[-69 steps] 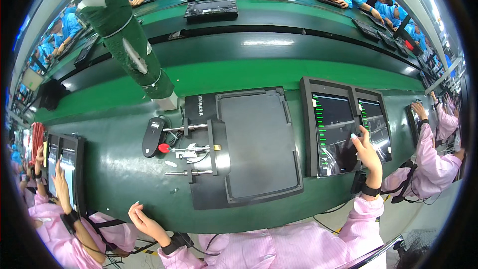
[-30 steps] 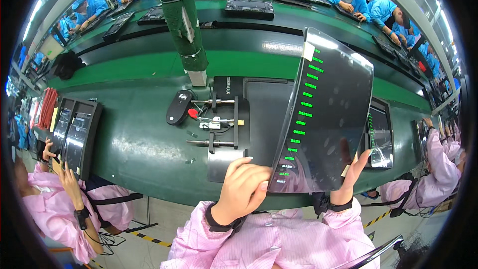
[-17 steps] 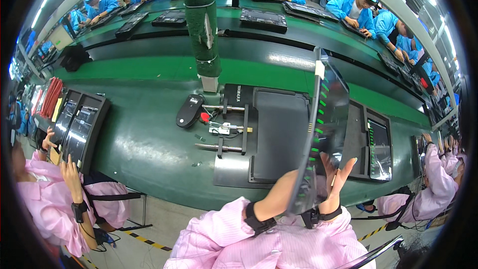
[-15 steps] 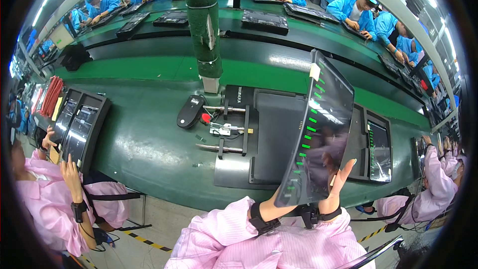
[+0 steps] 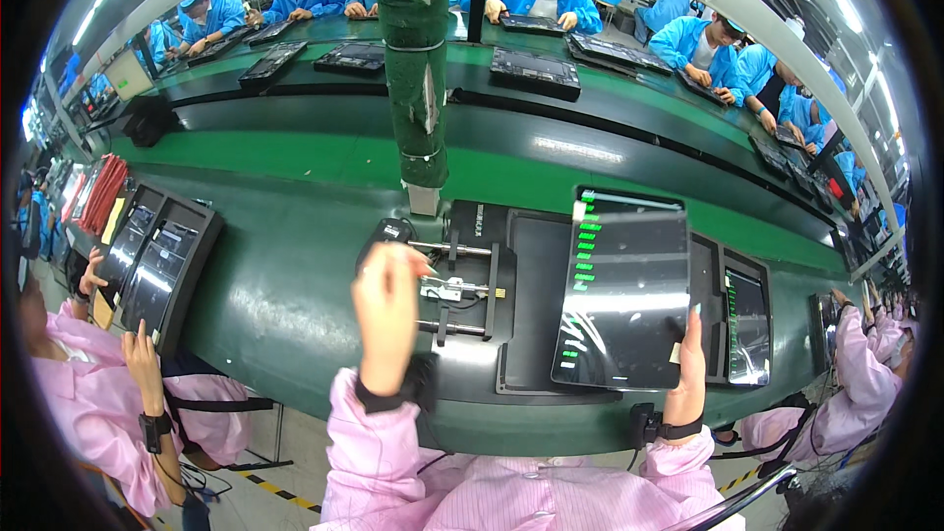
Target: The recorder and nearby workers are testing and inspecting electronic tablet screens on a manufacturing assembly line.
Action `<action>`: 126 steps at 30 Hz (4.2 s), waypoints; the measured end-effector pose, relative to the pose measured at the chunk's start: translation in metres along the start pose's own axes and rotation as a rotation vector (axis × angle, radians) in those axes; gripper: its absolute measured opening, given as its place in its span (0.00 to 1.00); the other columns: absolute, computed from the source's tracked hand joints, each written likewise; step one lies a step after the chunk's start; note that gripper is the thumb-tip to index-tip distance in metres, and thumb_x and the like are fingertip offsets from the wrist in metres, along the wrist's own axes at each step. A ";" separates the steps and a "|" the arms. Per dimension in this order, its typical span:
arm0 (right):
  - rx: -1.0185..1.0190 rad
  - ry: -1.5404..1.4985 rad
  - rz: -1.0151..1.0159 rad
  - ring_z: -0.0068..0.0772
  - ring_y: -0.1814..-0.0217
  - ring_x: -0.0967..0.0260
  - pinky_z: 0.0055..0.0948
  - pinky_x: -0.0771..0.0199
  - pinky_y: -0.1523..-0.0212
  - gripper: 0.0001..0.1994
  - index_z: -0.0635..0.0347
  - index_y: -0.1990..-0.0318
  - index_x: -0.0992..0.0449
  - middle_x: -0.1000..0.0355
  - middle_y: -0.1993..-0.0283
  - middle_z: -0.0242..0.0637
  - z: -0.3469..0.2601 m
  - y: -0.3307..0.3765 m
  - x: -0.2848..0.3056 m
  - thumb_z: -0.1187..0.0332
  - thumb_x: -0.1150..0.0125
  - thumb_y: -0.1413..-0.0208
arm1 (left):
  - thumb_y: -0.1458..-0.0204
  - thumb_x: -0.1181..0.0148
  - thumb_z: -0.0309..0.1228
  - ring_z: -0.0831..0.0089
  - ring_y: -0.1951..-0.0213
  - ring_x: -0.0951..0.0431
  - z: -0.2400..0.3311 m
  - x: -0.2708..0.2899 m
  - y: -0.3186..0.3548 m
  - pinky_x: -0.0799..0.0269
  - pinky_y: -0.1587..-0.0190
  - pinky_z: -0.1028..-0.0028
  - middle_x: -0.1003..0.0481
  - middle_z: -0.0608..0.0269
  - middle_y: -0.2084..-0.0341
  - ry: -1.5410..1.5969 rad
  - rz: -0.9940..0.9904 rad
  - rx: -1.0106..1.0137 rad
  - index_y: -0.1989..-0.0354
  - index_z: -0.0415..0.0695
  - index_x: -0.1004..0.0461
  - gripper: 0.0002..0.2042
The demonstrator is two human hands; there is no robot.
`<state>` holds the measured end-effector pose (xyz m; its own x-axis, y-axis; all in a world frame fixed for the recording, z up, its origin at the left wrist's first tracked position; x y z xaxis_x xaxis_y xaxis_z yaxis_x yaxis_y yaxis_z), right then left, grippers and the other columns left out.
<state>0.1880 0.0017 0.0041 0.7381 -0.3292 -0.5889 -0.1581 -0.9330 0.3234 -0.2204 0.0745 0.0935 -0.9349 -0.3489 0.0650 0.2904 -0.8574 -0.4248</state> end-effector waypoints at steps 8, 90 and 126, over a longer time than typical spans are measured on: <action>-0.050 0.420 0.184 0.29 0.44 0.35 0.26 0.36 0.44 0.25 0.68 0.40 0.36 0.32 0.43 0.39 0.016 -0.014 -0.004 0.55 0.55 0.34 | 0.36 0.55 0.31 0.76 0.70 0.27 -0.048 0.018 -0.032 0.31 0.64 0.76 0.26 0.62 0.75 -0.155 0.090 0.035 0.69 0.35 0.29 0.14; 0.386 1.440 -0.287 0.49 0.31 0.44 0.35 0.45 0.34 0.48 0.64 0.29 0.60 0.42 0.36 0.64 -0.006 0.019 -0.061 0.70 0.32 0.53 | 0.43 0.47 0.37 0.46 0.36 0.45 -0.113 -0.003 -0.005 0.48 0.37 0.52 0.46 0.39 0.36 -1.024 -0.104 0.039 0.37 0.42 0.40 0.26; 0.062 0.306 -0.087 0.30 0.54 0.27 0.29 0.27 0.55 0.21 0.64 0.47 0.31 0.25 0.55 0.38 0.015 0.033 -0.085 0.75 0.37 0.52 | 0.47 0.48 0.29 0.50 0.35 0.47 -0.059 0.015 -0.015 0.53 0.35 0.51 0.43 0.49 0.37 -0.907 -0.046 -0.256 0.46 0.44 0.31 0.18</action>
<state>0.1103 -0.0034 0.0533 0.9122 -0.1976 -0.3588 -0.1186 -0.9658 0.2304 -0.2503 0.1042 0.0475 -0.3975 -0.5701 0.7190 0.1027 -0.8063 -0.5826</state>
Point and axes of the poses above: each hand's wrist, its own y-axis away from the middle knuckle, its own x-axis out of the back of the hand, z = x × y, the point moved 7 cm from there along -y, towards the middle knuckle
